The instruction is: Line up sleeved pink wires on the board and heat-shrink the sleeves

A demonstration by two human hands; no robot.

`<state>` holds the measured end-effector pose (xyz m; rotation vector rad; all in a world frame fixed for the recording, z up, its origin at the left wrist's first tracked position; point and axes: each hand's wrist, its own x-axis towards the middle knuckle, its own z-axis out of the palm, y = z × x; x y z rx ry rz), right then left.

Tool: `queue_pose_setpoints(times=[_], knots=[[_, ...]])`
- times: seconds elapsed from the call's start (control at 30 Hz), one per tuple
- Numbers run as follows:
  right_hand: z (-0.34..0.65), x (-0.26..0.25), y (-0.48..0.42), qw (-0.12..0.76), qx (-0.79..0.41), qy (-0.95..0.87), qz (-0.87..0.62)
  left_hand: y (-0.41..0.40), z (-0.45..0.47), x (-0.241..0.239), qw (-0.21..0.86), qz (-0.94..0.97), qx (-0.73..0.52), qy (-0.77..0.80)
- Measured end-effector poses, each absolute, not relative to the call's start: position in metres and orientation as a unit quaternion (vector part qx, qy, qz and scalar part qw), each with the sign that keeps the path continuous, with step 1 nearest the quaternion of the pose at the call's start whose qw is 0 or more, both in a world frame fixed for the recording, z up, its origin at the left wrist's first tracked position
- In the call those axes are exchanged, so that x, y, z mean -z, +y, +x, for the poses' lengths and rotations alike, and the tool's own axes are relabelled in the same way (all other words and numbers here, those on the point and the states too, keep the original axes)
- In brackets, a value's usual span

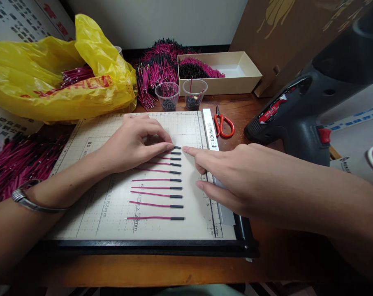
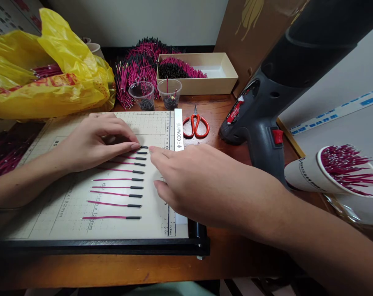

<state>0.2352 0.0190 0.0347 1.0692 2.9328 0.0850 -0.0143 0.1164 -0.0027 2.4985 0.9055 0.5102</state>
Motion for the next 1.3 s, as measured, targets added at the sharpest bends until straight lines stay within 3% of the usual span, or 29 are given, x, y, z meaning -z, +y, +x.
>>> queue_pose_setpoints(times=[0.23,0.6,1.3], knots=[[0.242,-0.031,0.016,-0.031,-0.053,0.946,0.317,0.116,-0.015,0.001,0.212,0.901,-0.184,0.331],[0.229,-0.039,0.018,0.069,0.044,0.913,0.399,0.117,-0.017,0.001,0.205,0.904,-0.188,0.324],[0.231,-0.035,0.019,0.042,0.026,0.924,0.378,0.12,-0.019,0.003,0.21,0.908,-0.194,0.305]])
